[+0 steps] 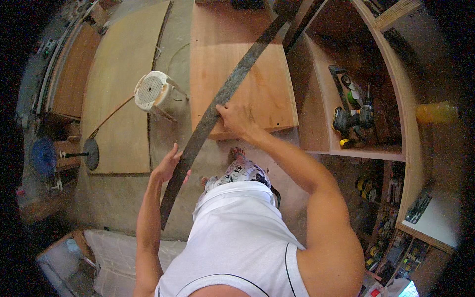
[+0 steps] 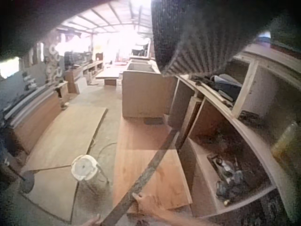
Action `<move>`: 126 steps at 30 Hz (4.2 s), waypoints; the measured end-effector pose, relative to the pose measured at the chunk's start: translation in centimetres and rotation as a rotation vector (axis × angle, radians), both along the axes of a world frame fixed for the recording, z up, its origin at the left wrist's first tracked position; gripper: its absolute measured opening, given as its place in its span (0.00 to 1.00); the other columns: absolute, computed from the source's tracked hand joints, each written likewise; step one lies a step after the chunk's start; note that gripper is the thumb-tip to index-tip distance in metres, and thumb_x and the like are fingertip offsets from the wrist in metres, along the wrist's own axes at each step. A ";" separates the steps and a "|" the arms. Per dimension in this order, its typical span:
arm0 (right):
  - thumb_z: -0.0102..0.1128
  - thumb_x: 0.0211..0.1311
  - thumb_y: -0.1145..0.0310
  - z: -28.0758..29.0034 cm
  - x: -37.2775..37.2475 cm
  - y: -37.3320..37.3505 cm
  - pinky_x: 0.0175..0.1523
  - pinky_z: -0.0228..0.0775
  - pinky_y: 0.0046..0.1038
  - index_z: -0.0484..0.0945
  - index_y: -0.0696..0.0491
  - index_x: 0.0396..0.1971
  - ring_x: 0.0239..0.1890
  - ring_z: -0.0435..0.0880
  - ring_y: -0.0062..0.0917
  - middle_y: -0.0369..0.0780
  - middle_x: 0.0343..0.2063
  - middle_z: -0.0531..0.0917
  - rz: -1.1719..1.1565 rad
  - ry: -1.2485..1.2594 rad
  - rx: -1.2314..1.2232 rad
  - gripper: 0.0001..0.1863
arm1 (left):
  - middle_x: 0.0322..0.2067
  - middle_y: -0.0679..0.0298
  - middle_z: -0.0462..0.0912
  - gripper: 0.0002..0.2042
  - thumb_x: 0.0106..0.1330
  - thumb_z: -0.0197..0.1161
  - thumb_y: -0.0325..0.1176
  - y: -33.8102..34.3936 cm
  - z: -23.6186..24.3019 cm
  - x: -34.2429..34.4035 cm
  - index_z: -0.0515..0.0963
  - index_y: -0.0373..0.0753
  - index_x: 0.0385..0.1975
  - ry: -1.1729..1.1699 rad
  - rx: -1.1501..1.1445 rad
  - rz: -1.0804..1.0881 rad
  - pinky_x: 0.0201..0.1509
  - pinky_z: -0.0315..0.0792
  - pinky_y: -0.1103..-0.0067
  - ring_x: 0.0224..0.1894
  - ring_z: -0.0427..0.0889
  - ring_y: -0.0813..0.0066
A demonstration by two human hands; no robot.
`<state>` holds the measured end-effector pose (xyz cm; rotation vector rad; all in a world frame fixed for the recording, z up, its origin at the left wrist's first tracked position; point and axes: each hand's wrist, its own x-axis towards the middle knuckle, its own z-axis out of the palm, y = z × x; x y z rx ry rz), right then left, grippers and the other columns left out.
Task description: The person pours a yellow liquid from a plastic bottle onto a long wooden strip and rubs it along the surface with a sanding block. The person then sets the bottle aside and continues rubbing the strip with the sanding block before placing the strip into a bucket.
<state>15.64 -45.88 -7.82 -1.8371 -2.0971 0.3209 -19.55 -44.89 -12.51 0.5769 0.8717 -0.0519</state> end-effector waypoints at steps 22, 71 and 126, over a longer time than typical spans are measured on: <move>0.62 0.77 0.68 -5.4 -7.1 -11.5 0.74 0.69 0.47 0.78 0.57 0.62 0.65 0.83 0.36 0.43 0.61 0.86 -0.487 2.273 -0.657 0.19 | 0.55 0.41 0.85 0.59 0.67 0.39 0.86 2.9 -4.0 5.7 0.73 0.25 0.68 -0.204 -0.144 0.045 0.61 0.79 0.51 0.56 0.86 0.49; 0.65 0.63 0.69 4.7 -10.2 -6.5 0.48 0.82 0.48 0.86 0.52 0.54 0.42 0.91 0.47 0.49 0.41 0.90 -0.072 0.118 -0.025 0.19 | 0.41 0.49 0.88 0.28 0.89 0.37 0.51 -7.9 -0.9 -3.8 0.49 0.60 0.85 -0.244 -0.015 0.197 0.31 0.83 0.71 0.32 0.85 0.68; 0.58 0.72 0.64 0.3 -2.9 -0.5 0.47 0.81 0.50 0.87 0.45 0.52 0.44 0.89 0.51 0.46 0.44 0.90 -0.169 -0.113 -0.087 0.14 | 0.52 0.51 0.83 0.30 0.87 0.41 0.55 -12.4 3.8 -4.9 0.63 0.42 0.79 -0.223 -0.096 0.491 0.38 0.86 0.64 0.46 0.91 0.50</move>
